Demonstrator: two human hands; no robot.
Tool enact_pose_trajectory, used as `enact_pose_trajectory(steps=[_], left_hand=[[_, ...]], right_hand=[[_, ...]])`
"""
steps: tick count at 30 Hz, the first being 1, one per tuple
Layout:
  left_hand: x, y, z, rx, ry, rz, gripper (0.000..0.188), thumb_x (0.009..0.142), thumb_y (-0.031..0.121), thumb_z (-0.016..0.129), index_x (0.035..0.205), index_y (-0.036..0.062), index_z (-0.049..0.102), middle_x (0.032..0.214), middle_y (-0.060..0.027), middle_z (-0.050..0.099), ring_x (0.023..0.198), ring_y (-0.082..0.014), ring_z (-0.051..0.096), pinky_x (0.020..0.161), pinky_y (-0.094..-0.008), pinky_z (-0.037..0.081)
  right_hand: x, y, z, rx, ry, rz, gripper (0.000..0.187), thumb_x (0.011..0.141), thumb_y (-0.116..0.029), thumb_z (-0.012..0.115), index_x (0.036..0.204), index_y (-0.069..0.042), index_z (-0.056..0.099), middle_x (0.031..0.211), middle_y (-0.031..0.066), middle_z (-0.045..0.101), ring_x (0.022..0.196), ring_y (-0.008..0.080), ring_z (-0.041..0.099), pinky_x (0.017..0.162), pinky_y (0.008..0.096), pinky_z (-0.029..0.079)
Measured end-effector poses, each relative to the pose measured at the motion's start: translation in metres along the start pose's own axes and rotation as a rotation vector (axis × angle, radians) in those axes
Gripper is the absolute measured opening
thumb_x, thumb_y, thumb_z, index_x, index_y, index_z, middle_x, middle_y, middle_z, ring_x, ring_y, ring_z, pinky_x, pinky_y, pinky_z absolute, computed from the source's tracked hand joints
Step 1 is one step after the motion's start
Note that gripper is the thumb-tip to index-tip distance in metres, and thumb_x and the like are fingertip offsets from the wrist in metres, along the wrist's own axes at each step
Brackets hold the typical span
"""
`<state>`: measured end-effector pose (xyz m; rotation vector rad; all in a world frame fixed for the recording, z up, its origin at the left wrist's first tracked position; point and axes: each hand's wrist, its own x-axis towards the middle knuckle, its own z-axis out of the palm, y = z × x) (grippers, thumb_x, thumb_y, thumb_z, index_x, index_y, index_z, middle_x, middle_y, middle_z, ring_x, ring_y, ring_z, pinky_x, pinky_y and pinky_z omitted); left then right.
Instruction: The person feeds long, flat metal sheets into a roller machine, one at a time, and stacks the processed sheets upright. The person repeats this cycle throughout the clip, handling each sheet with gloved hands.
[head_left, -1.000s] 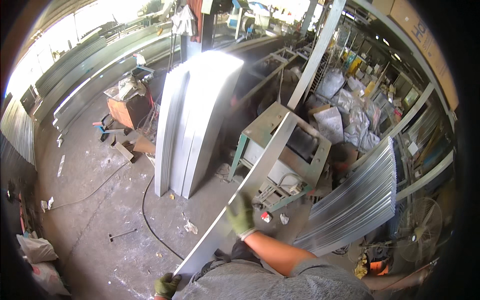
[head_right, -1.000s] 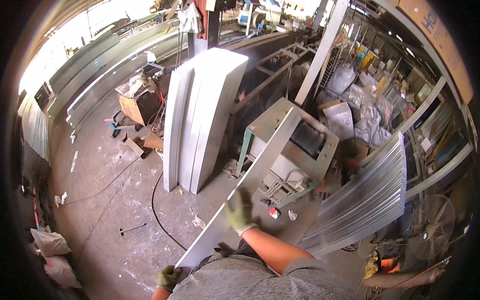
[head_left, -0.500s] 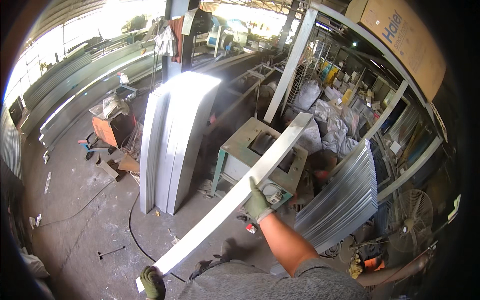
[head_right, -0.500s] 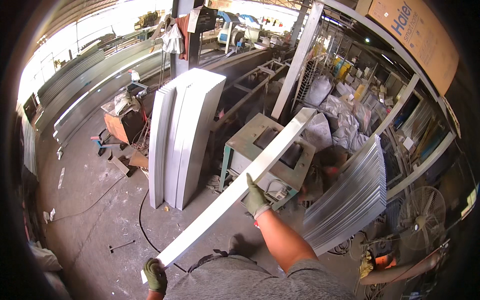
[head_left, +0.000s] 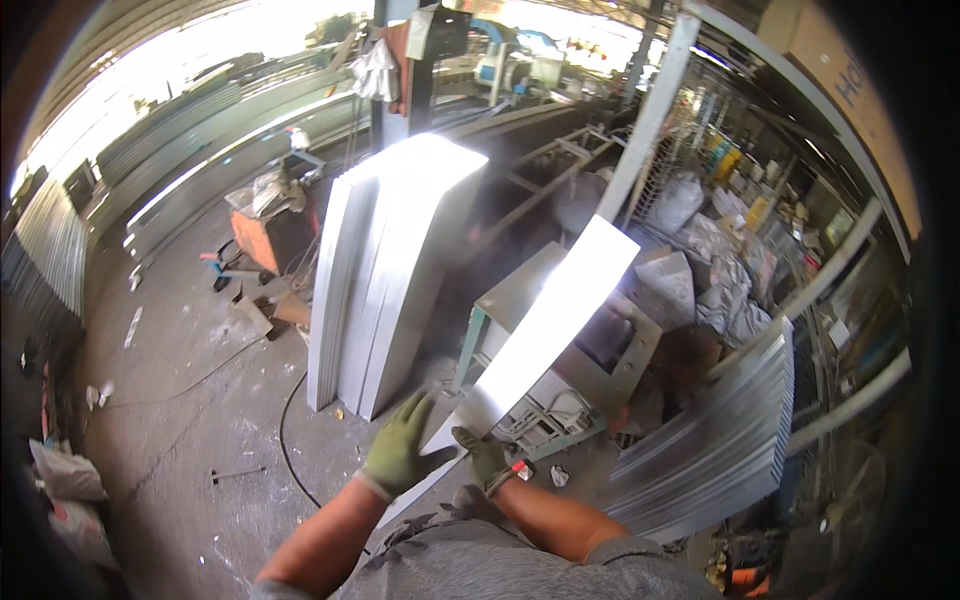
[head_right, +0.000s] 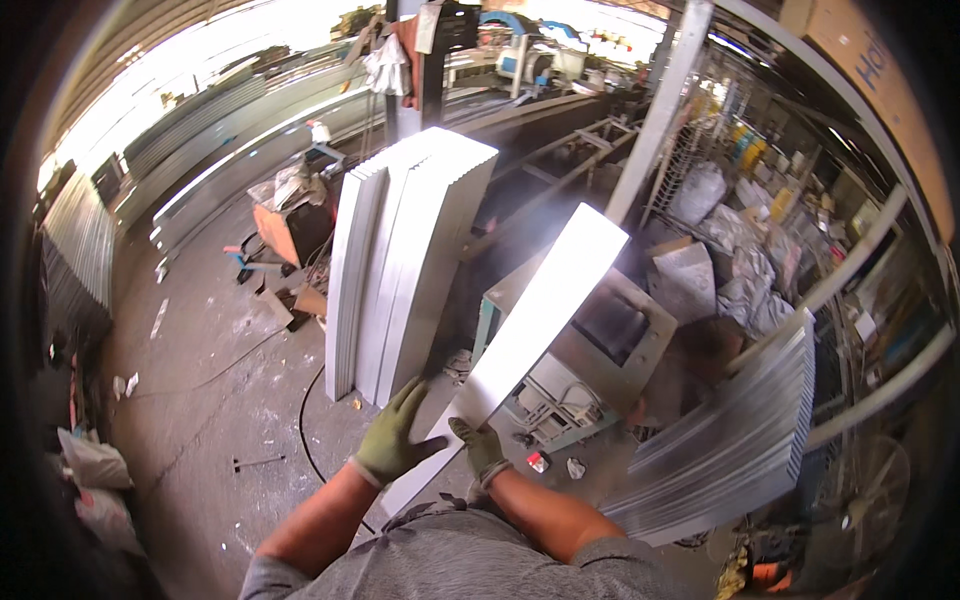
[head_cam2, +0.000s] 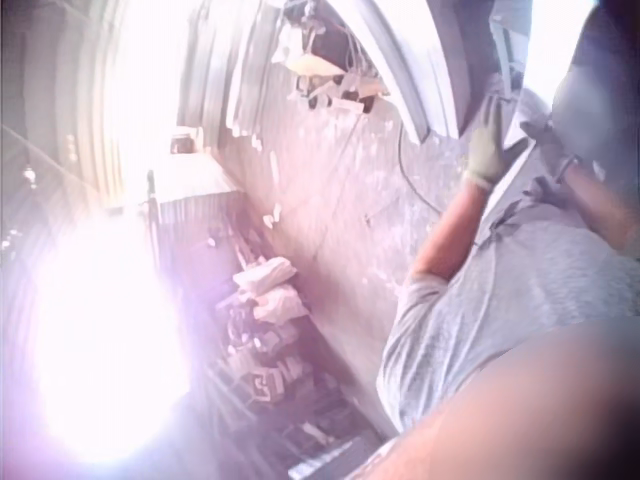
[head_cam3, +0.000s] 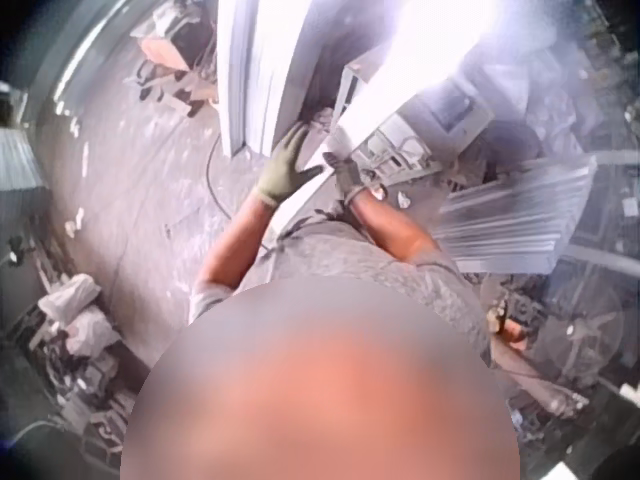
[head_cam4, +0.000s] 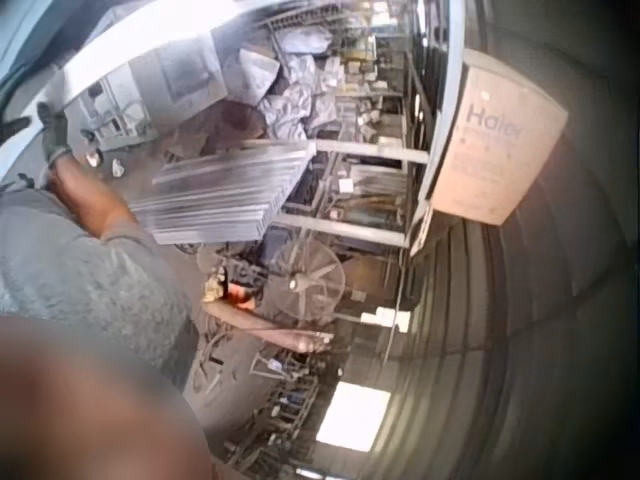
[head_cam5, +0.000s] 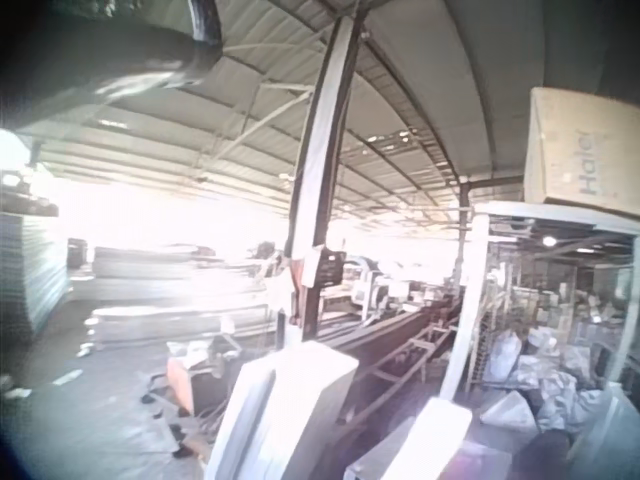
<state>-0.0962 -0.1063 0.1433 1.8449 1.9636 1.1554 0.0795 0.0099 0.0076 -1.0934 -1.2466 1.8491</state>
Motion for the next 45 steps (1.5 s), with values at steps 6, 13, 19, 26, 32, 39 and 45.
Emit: enact_pose_trajectory(steps=[6,13,19,26,32,39,45], left_hand=[[0.128,0.064,0.015,-0.189,0.17,-0.074,0.133,0.079,0.055,0.095,0.169,-0.0086,0.021,0.161,-0.0382,0.046,0.146,-0.0528,0.052,0.12,-0.0503,0.047],[0.164,0.046,-0.011,-0.157,0.205,-0.095,0.099,0.084,0.041,0.096,0.155,-0.0024,0.044,0.131,-0.0253,0.07,0.118,-0.0389,0.072,0.1,-0.0475,0.058],[0.198,0.006,-0.089,0.028,0.245,-0.201,0.078,0.086,0.034,0.095,0.145,0.0038,0.054,0.129,-0.0189,0.075,0.122,-0.0319,0.074,0.102,-0.0446,0.059],[0.23,-0.106,-0.116,0.074,0.267,-0.255,0.093,0.08,0.036,0.095,0.152,-0.0009,0.049,0.133,-0.0258,0.071,0.124,-0.0394,0.07,0.109,-0.0461,0.055],[0.263,-0.23,-0.095,0.167,0.314,-0.261,0.109,0.076,0.04,0.096,0.16,-0.0025,0.042,0.141,-0.0303,0.066,0.131,-0.0433,0.067,0.113,-0.0462,0.052],[0.281,-0.303,-0.074,0.12,0.262,-0.374,0.112,0.076,0.04,0.098,0.161,-0.0045,0.041,0.149,-0.03,0.061,0.14,-0.0442,0.06,0.118,-0.0485,0.048],[0.299,-0.34,-0.055,0.065,0.215,-0.404,0.112,0.076,0.038,0.098,0.162,-0.0033,0.04,0.151,-0.032,0.059,0.142,-0.0455,0.058,0.119,-0.0488,0.047]], right_hand=[[0.011,0.006,-0.008,-0.222,-0.199,-0.08,0.028,0.099,-0.017,0.083,0.121,-0.001,0.078,0.11,0.0013,0.08,0.099,0.0134,0.072,0.089,0.0335,0.058],[0.054,0.018,-0.051,-0.203,-0.531,0.084,0.043,0.105,-0.023,0.08,0.139,0.0,0.069,0.133,0.0091,0.076,0.12,0.0167,0.069,0.105,0.0338,0.055],[0.081,0.091,-0.16,-0.328,-0.056,0.313,0.031,0.107,-0.034,0.077,0.126,-0.01,0.079,0.111,0.0,0.078,0.093,0.0119,0.07,0.079,0.0299,0.055],[0.019,0.137,-0.322,-0.52,0.195,0.641,0.039,0.1,-0.044,0.072,0.122,-0.012,0.076,0.098,0.0006,0.071,0.075,0.0142,0.065,0.059,0.0326,0.047],[-0.034,0.186,-0.404,-0.924,0.052,0.536,0.047,0.104,-0.038,0.062,0.133,-0.002,0.073,0.114,0.0135,0.076,0.093,0.0267,0.073,0.082,0.0422,0.057],[-0.001,0.199,-0.323,-0.986,-0.179,0.321,0.045,0.109,-0.033,0.065,0.138,0.001,0.071,0.133,0.0173,0.076,0.118,0.0262,0.073,0.105,0.0377,0.056],[0.057,0.115,-0.199,-0.139,-0.034,0.403,0.037,0.108,-0.016,0.074,0.141,0.001,0.07,0.127,0.0074,0.076,0.114,0.0183,0.07,0.102,0.0322,0.057]])
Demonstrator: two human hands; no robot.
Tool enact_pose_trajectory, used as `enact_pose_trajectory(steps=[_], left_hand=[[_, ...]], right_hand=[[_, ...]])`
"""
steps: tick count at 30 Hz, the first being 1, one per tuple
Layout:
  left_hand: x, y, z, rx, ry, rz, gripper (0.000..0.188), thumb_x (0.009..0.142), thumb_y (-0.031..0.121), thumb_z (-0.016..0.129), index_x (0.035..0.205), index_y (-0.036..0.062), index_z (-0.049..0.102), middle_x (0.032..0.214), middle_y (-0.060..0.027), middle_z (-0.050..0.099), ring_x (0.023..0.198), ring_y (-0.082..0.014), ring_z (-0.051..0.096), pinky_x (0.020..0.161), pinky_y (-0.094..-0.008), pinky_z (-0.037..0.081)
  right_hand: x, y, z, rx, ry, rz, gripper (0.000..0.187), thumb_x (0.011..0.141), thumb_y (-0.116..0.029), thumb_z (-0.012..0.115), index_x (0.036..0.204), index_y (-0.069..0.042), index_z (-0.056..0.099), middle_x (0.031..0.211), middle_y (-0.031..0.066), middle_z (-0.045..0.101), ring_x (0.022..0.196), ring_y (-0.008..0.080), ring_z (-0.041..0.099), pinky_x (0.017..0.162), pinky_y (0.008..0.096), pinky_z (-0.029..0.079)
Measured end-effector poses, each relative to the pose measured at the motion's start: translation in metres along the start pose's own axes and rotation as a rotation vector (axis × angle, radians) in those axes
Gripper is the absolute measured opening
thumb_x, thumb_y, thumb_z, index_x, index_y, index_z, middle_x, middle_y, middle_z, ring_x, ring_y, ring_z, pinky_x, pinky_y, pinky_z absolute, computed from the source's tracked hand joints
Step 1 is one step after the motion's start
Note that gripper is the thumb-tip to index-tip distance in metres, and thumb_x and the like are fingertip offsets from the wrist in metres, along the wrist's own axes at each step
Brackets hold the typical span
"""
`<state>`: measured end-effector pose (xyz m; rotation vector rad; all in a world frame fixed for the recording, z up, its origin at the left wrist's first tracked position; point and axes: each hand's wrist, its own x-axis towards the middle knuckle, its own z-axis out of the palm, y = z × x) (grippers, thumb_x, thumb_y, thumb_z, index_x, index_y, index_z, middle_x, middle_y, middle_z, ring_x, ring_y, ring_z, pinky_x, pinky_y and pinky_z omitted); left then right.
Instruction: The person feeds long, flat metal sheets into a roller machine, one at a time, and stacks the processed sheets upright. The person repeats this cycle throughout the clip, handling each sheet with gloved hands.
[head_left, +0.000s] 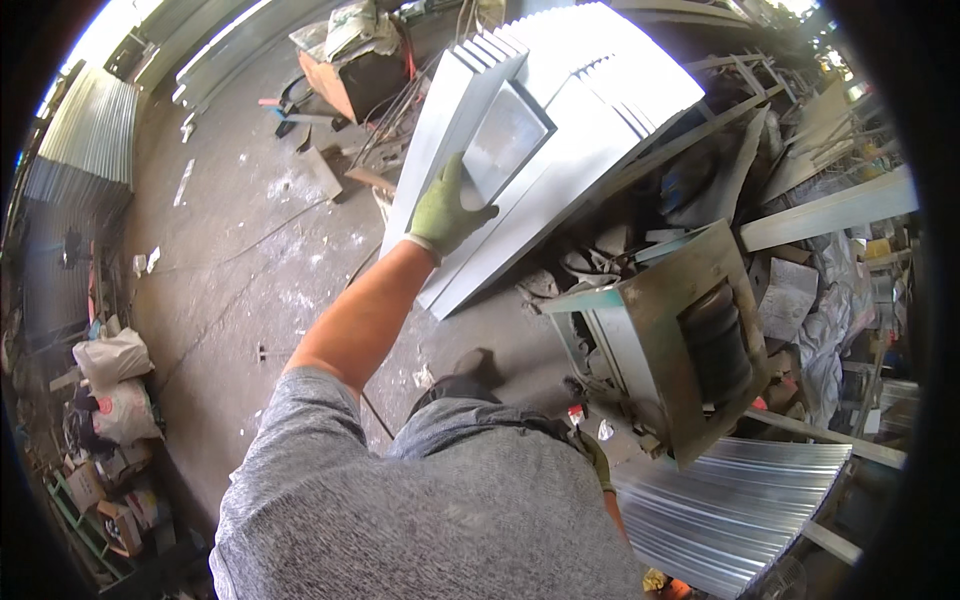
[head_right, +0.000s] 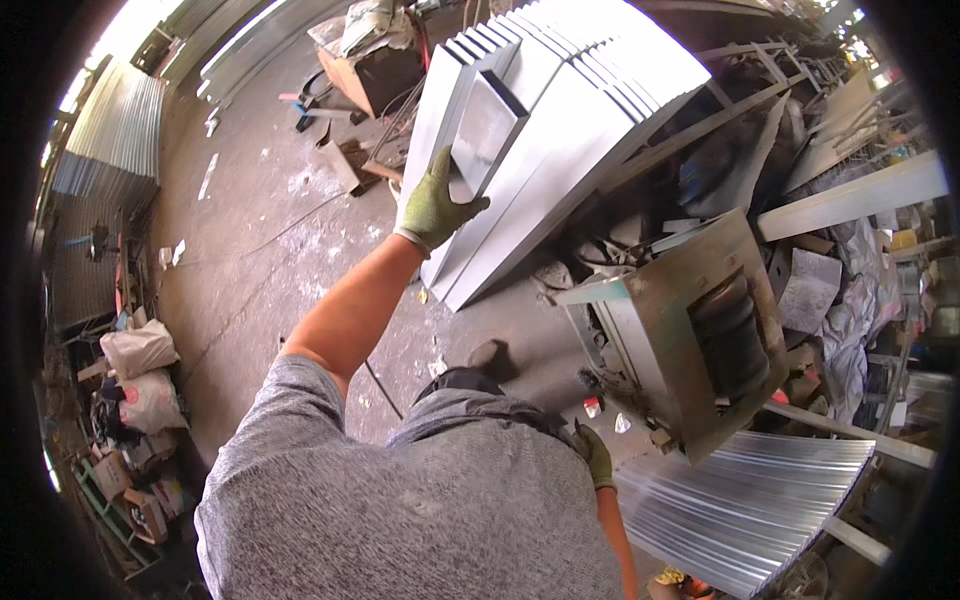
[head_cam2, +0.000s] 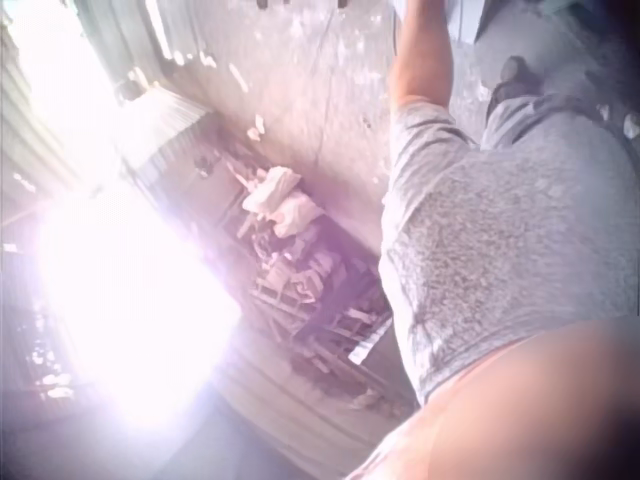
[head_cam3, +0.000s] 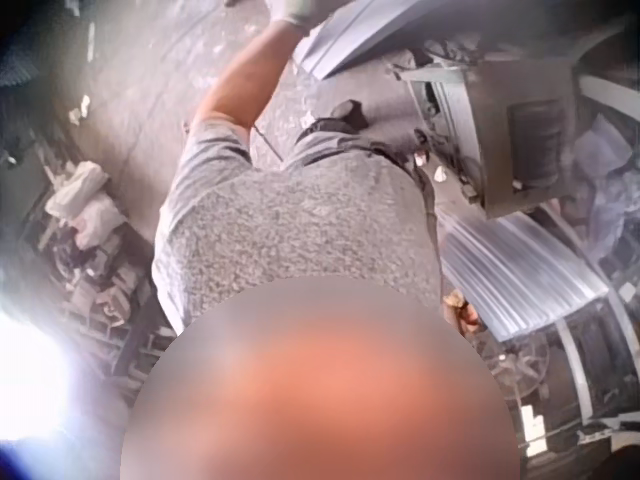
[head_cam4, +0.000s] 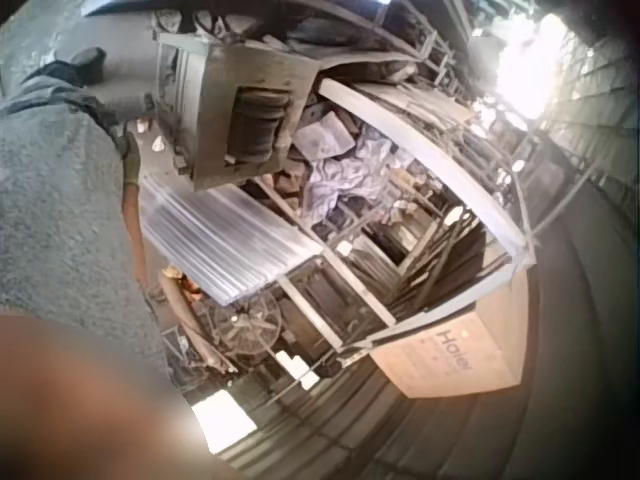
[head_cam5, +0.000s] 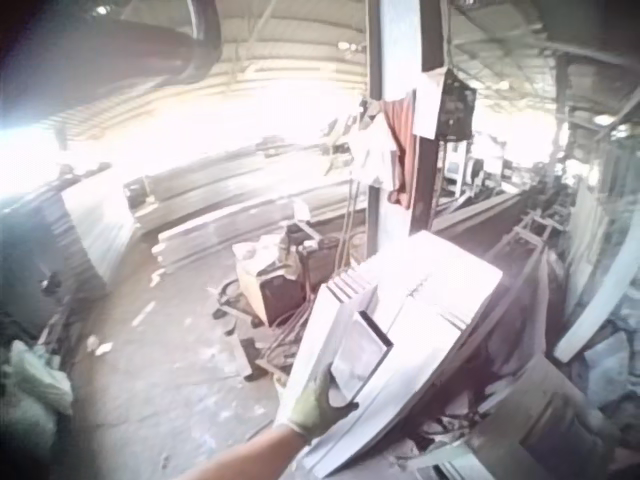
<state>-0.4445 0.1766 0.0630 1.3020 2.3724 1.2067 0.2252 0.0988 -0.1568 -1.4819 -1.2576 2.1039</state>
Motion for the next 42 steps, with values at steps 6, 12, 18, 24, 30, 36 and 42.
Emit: enact_pose_trajectory(steps=[6,12,18,24,30,36,42], left_hand=[[0.03,-0.031,0.045,-0.056,0.009,-0.095,0.113,0.079,0.034,0.095,0.167,0.0022,0.033,0.154,-0.0319,0.057,0.14,-0.0492,0.058,0.116,-0.0511,0.049],[0.052,-0.025,0.064,0.021,0.036,-0.2,0.114,0.08,0.035,0.095,0.168,0.0,0.031,0.159,-0.0305,0.053,0.145,-0.0475,0.054,0.119,-0.0503,0.048],[0.005,-0.007,0.081,0.049,0.239,-0.04,0.089,0.092,0.027,0.086,0.163,0.0023,0.04,0.155,-0.0286,0.057,0.138,-0.0478,0.058,0.115,-0.054,0.048],[-0.047,-0.055,0.153,-0.169,-0.403,-0.437,0.062,0.102,0.037,0.075,0.151,0.0013,0.061,0.148,-0.0254,0.068,0.139,-0.0374,0.065,0.118,-0.0448,0.05],[-0.004,-0.099,0.176,-0.25,-0.241,-0.559,0.07,0.1,0.041,0.073,0.155,-0.0007,0.059,0.152,-0.0278,0.065,0.142,-0.0398,0.063,0.12,-0.0438,0.049],[0.016,-0.087,0.175,-0.237,-0.015,-0.593,0.059,0.098,0.033,0.07,0.147,0.0003,0.065,0.147,-0.0279,0.068,0.14,-0.0441,0.062,0.119,-0.0459,0.049],[-0.001,-0.102,0.177,-0.135,-0.207,-0.396,0.058,0.098,0.031,0.068,0.148,0.002,0.065,0.153,-0.0254,0.064,0.141,-0.0432,0.061,0.121,-0.0472,0.047]], right_hand=[[0.021,0.036,-0.011,0.087,0.074,0.136,0.032,0.108,-0.016,0.07,0.135,0.001,0.073,0.116,0.004,0.076,0.11,0.0169,0.071,0.097,0.0323,0.057],[-0.029,0.093,-0.059,-0.674,0.188,0.236,0.047,0.103,-0.035,0.071,0.137,-0.003,0.074,0.131,0.0163,0.079,0.123,0.0288,0.073,0.106,0.0407,0.055],[-0.038,0.124,-0.077,-0.536,0.187,0.196,0.049,0.101,-0.033,0.07,0.14,-0.004,0.073,0.136,0.0166,0.077,0.128,0.0303,0.07,0.11,0.0403,0.053],[-0.03,0.076,-0.051,-0.541,0.196,0.241,0.048,0.101,-0.032,0.07,0.14,-0.004,0.073,0.137,0.0164,0.077,0.128,0.0301,0.07,0.11,0.0403,0.053],[-0.024,0.022,-0.022,-0.526,0.194,0.257,0.048,0.101,-0.032,0.07,0.14,-0.004,0.073,0.137,0.0162,0.077,0.128,0.0299,0.07,0.11,0.0402,0.053],[-0.026,0.005,-0.017,-0.523,0.209,0.267,0.047,0.102,-0.032,0.07,0.14,-0.005,0.073,0.137,0.016,0.076,0.128,0.0297,0.07,0.11,0.0402,0.053],[-0.038,0.009,-0.016,-0.528,0.226,0.281,0.047,0.102,-0.031,0.07,0.14,-0.005,0.073,0.137,0.0158,0.076,0.128,0.0295,0.07,0.11,0.0401,0.053]])
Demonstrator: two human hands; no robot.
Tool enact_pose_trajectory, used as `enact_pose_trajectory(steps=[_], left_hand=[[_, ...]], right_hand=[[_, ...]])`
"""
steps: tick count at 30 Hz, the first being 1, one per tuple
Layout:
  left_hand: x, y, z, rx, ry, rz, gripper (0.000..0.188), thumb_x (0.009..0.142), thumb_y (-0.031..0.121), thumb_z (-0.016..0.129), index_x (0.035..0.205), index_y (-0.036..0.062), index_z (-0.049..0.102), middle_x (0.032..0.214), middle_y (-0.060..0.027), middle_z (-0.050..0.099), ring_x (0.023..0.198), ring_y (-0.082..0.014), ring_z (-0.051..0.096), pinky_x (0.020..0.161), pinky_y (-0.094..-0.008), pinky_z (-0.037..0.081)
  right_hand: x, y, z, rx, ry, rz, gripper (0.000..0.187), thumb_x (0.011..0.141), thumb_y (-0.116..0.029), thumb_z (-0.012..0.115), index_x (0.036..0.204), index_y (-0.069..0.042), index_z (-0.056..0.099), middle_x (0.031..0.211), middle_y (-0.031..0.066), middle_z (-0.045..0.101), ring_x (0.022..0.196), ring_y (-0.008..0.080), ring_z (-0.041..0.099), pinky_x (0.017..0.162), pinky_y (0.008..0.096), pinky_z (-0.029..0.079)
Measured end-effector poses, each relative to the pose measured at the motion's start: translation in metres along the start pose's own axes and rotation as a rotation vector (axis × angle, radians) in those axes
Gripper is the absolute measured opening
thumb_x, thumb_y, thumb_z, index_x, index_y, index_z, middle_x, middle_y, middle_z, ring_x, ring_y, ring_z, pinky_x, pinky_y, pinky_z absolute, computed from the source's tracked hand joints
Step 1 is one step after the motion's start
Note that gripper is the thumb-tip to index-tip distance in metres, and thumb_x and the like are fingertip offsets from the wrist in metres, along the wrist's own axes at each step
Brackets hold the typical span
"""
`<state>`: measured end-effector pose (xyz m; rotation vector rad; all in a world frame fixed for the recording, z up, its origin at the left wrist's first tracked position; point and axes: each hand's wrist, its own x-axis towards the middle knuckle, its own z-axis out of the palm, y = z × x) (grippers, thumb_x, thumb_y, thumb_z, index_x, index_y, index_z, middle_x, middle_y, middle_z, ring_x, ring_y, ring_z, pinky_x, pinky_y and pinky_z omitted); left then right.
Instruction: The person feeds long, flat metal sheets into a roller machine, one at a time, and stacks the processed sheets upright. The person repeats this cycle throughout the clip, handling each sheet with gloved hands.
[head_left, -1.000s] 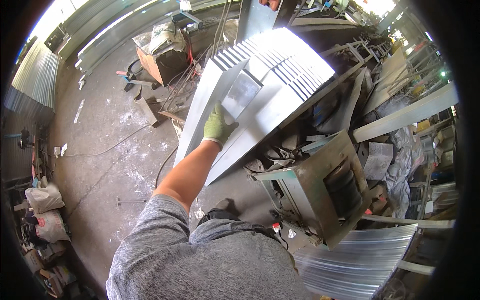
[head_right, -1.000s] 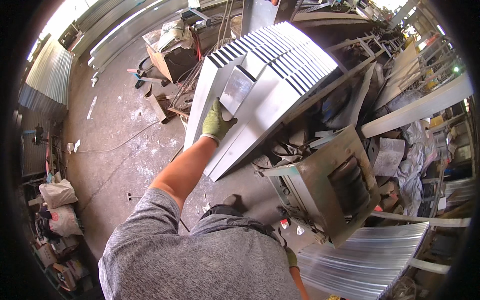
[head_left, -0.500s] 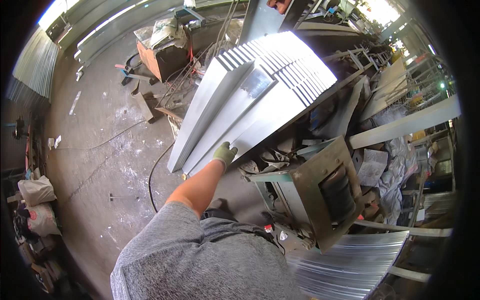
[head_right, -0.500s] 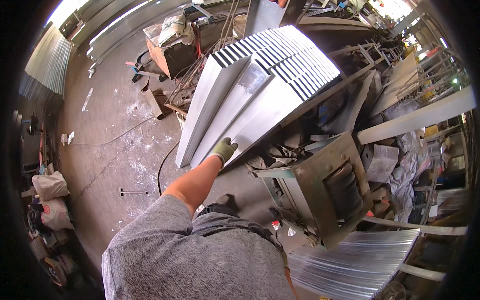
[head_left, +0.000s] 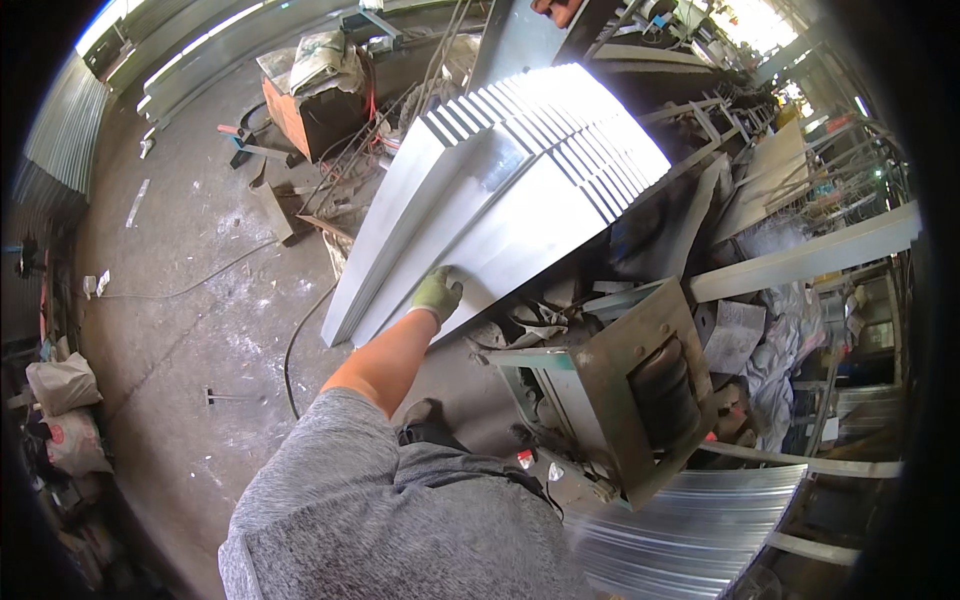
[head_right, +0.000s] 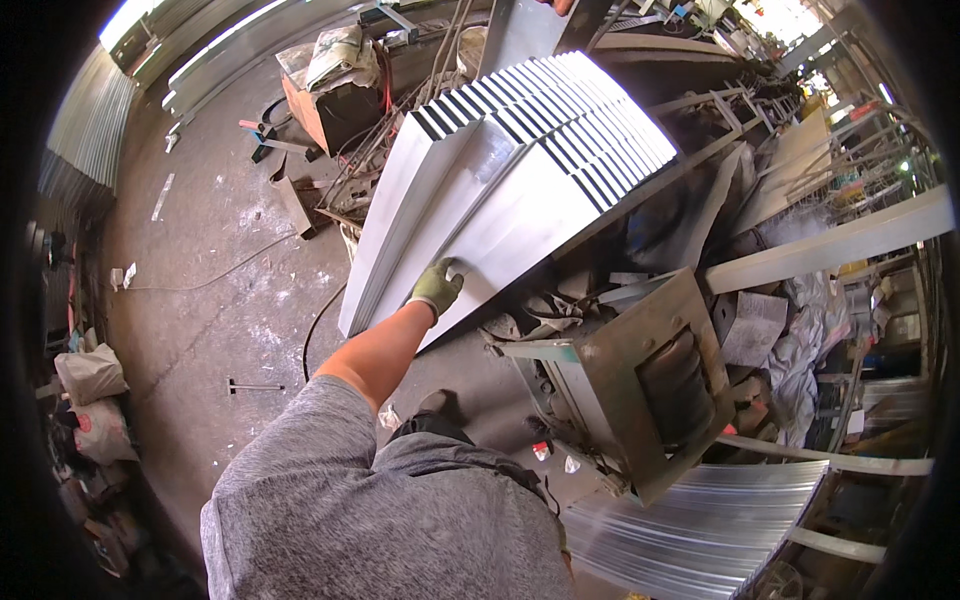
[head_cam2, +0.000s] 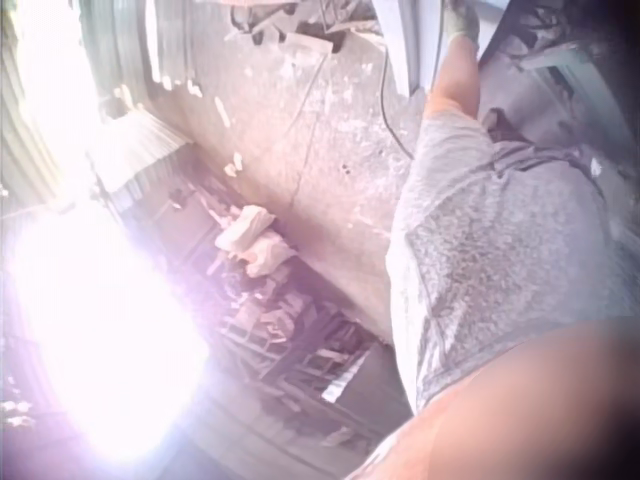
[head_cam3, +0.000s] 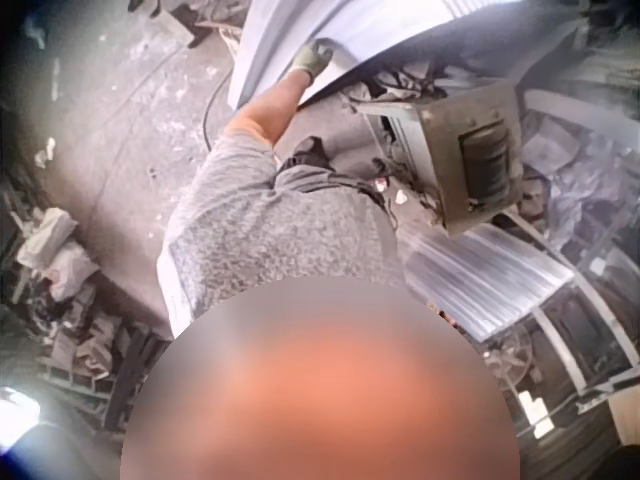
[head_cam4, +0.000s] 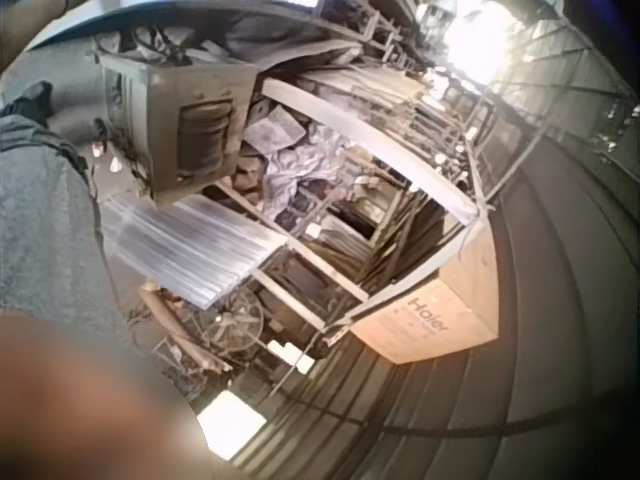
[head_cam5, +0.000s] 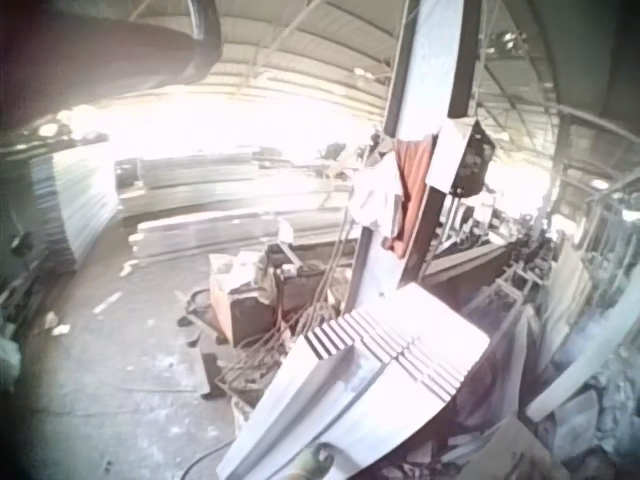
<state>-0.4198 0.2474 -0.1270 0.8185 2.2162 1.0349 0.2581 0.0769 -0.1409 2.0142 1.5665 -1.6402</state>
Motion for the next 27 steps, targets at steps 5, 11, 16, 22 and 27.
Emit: enact_pose_trajectory(steps=[5,11,16,22,27], left_hand=[[-0.071,-0.05,0.006,0.141,-0.223,-0.099,0.054,0.1,0.034,0.067,0.143,0.0016,0.069,0.142,-0.0269,0.071,0.136,-0.0429,0.066,0.118,-0.046,0.051],[-0.216,-0.147,0.012,0.544,-0.693,-0.286,0.053,0.098,0.039,0.066,0.137,0.0041,0.074,0.139,-0.0287,0.072,0.135,-0.0442,0.067,0.115,-0.0502,0.053],[-0.247,-0.221,-0.004,0.999,-1.108,-0.005,0.046,0.094,0.042,0.067,0.116,0.0047,0.083,0.127,-0.0272,0.077,0.122,-0.043,0.074,0.106,-0.05,0.057],[-0.204,-0.228,-0.039,0.452,-0.615,-0.208,0.045,0.09,0.033,0.069,0.119,0.0012,0.082,0.119,-0.0239,0.081,0.114,-0.0365,0.078,0.099,-0.0481,0.058],[-0.199,-0.199,-0.017,0.526,-0.459,-0.228,0.044,0.097,0.037,0.065,0.114,-0.0001,0.082,0.11,-0.024,0.082,0.101,-0.0367,0.078,0.092,-0.0459,0.059]], right_hand=[[-0.013,0.044,0.006,0.005,0.024,-0.005,0.047,0.102,-0.031,0.069,0.14,-0.005,0.073,0.137,0.0157,0.076,0.128,0.0294,0.07,0.11,0.04,0.053],[-0.042,0.098,0.017,-0.005,0.036,-0.041,0.046,0.102,-0.03,0.069,0.14,-0.005,0.073,0.137,0.0155,0.076,0.128,0.0292,0.07,0.11,0.04,0.053],[-0.109,0.068,0.009,-0.573,-0.09,0.021,0.053,0.104,-0.036,0.062,0.148,-0.006,0.069,0.152,0.0217,0.067,0.14,0.039,0.064,0.116,0.0431,0.051],[-0.158,0.092,-0.006,0.087,0.399,0.678,0.077,0.1,-0.052,0.068,0.159,-0.004,0.057,0.162,0.0209,0.059,0.149,0.0414,0.056,0.124,0.0456,0.043],[-0.179,0.186,-0.041,0.332,0.861,0.776,0.106,0.088,-0.064,0.075,0.167,-0.002,0.043,0.164,0.0302,0.052,0.15,0.0442,0.054,0.126,0.0479,0.043]])
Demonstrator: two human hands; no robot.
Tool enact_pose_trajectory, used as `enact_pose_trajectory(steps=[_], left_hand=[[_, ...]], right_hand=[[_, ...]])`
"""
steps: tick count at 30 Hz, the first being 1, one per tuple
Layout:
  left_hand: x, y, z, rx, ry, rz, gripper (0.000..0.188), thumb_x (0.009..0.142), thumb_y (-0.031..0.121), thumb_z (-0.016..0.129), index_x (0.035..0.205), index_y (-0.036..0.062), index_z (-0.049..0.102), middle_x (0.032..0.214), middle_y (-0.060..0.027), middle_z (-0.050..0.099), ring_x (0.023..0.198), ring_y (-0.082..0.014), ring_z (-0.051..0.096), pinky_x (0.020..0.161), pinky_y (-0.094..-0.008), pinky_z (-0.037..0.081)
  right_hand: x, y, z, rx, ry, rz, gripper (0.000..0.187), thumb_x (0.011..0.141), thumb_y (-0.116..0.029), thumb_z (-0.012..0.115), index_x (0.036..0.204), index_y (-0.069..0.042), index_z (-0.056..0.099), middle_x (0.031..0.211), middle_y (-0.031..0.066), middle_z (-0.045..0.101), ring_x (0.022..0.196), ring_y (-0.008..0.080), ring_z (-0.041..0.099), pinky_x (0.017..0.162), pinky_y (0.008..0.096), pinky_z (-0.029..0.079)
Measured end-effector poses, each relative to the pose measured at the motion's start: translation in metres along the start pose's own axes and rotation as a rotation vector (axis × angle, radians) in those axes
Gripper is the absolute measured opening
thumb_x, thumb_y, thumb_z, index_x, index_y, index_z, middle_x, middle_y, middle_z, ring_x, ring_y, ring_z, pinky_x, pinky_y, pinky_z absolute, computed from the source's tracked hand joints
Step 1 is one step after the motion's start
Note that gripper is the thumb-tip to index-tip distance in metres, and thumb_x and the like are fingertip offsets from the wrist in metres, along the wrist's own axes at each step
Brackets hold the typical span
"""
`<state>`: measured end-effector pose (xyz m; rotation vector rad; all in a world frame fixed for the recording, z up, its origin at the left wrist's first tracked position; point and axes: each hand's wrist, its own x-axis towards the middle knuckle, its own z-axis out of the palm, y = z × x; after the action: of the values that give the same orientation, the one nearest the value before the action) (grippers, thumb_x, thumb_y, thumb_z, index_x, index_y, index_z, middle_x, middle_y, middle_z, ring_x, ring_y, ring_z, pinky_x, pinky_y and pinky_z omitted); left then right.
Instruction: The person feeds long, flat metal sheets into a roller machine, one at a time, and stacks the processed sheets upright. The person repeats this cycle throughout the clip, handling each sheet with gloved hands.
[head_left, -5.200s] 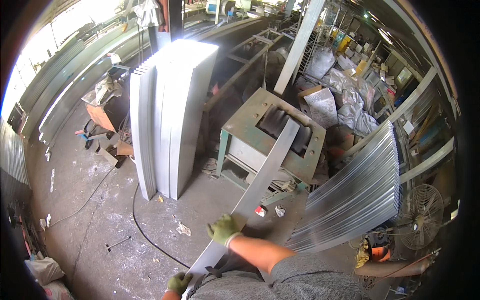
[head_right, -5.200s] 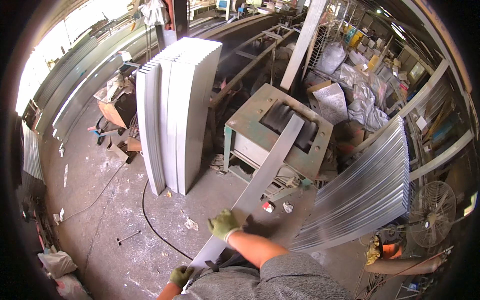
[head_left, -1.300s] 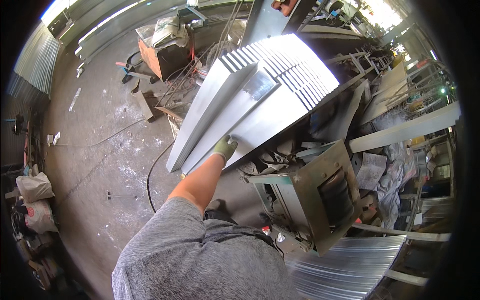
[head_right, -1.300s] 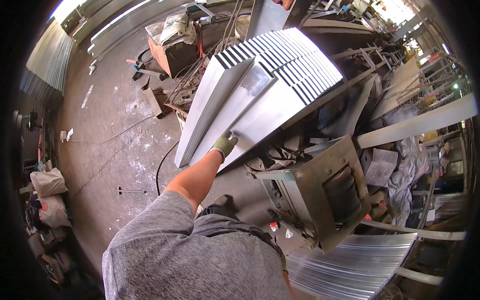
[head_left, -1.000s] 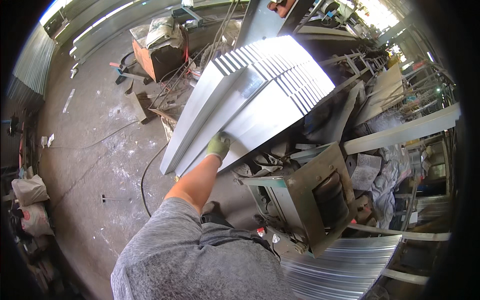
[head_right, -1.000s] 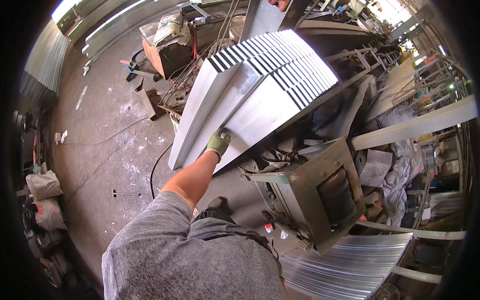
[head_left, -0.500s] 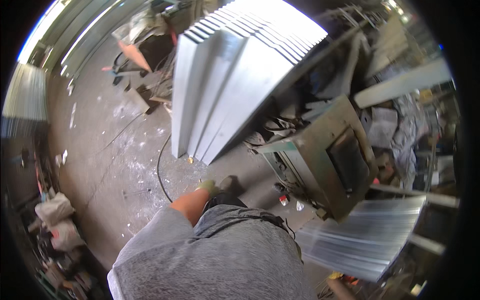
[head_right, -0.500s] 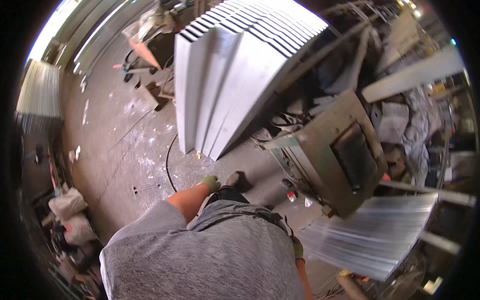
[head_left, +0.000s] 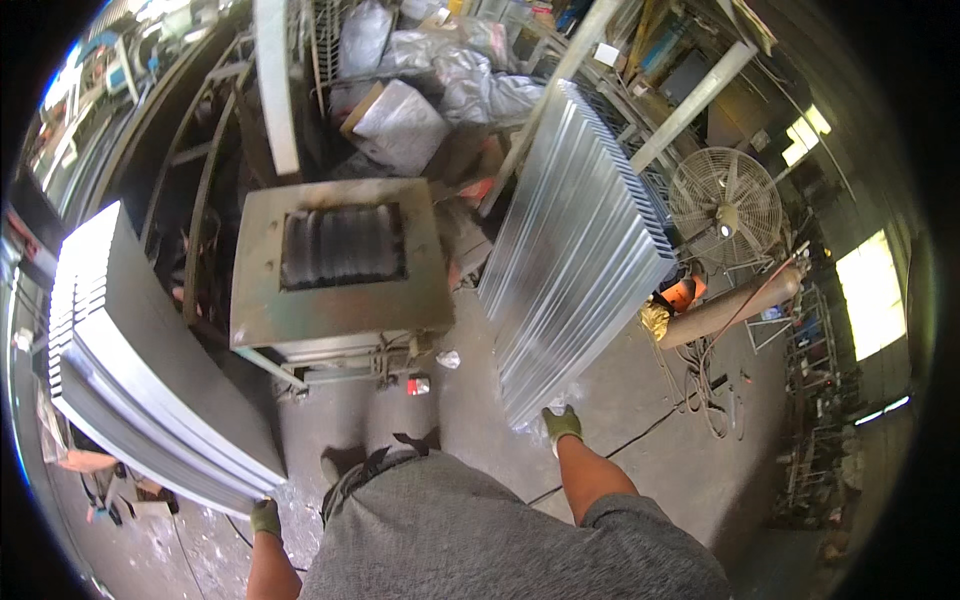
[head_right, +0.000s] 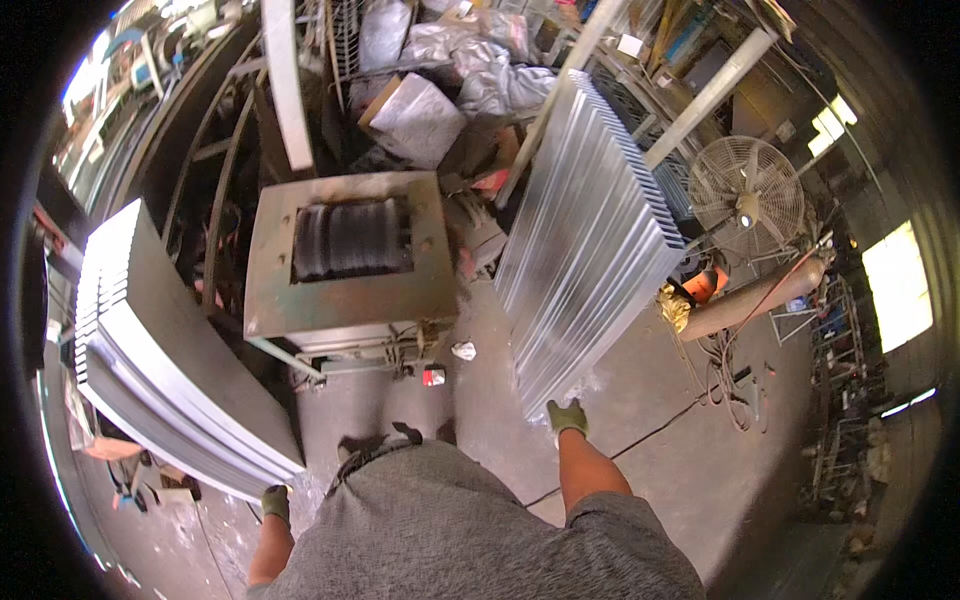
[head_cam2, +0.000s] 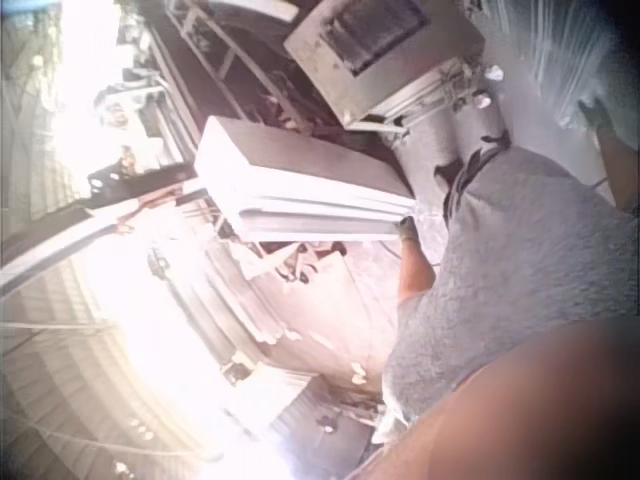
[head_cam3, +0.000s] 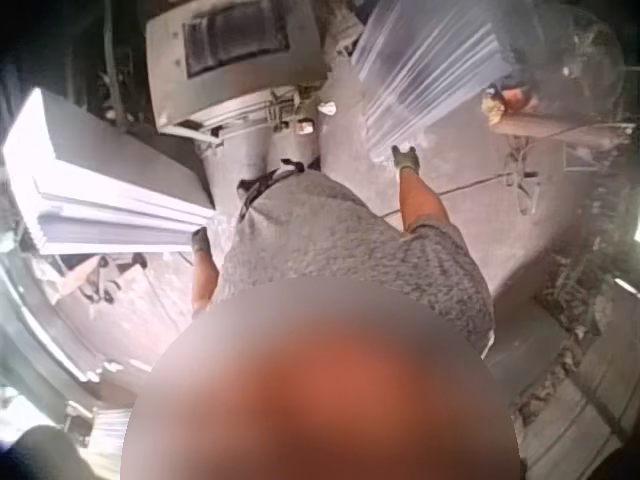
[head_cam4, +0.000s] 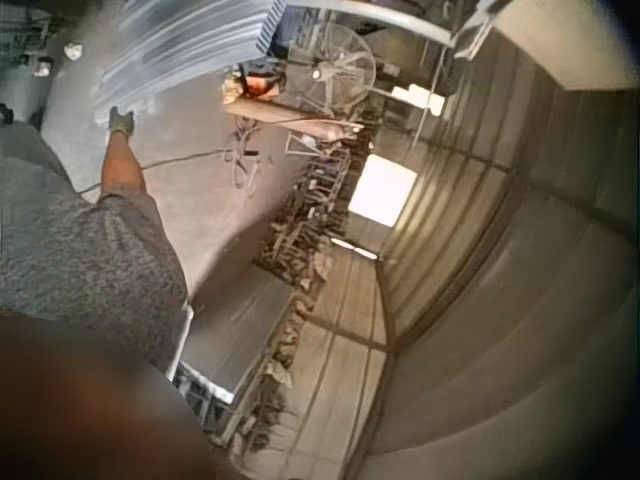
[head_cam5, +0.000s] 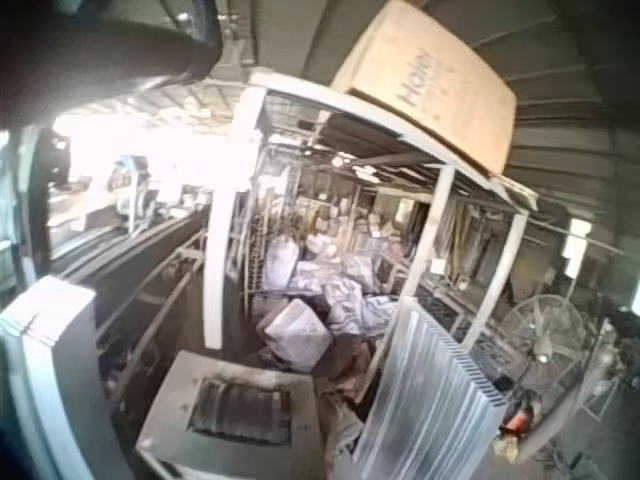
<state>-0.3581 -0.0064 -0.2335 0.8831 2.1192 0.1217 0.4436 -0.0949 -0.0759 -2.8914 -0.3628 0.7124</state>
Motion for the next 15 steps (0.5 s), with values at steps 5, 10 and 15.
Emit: enact_pose_trajectory(steps=[5,10,15], left_hand=[[-0.05,0.04,0.027,0.065,-0.013,0.321,0.037,0.092,0.034,0.067,0.106,0.002,0.081,0.106,-0.0235,0.081,0.101,-0.0358,0.079,0.092,-0.0457,0.059],[-0.098,0.053,0.019,0.16,0.009,0.265,0.045,0.085,0.032,0.073,0.115,0.0006,0.081,0.109,-0.0238,0.082,0.107,-0.0357,0.079,0.098,-0.0443,0.06],[-0.125,0.031,0.008,0.11,0.045,0.221,0.047,0.086,0.033,0.075,0.12,0.0008,0.081,0.115,-0.0218,0.082,0.113,-0.0337,0.078,0.101,-0.0432,0.059]], right_hand=[[0.092,0.01,-0.041,0.149,0.294,-0.087,0.121,0.084,-0.065,0.083,0.173,-0.002,0.029,0.171,0.0293,0.043,0.157,0.0447,0.044,0.129,0.0508,0.039],[0.168,-0.036,-0.082,0.288,0.523,-0.216,0.124,0.083,-0.065,0.085,0.173,-0.003,0.026,0.172,0.0288,0.041,0.156,0.0464,0.044,0.128,0.0507,0.04],[0.202,-0.068,-0.104,0.409,0.6,-0.34,0.13,0.078,-0.067,0.089,0.171,0.003,0.03,0.17,0.0305,0.043,0.157,0.045,0.043,0.128,0.0507,0.038]])
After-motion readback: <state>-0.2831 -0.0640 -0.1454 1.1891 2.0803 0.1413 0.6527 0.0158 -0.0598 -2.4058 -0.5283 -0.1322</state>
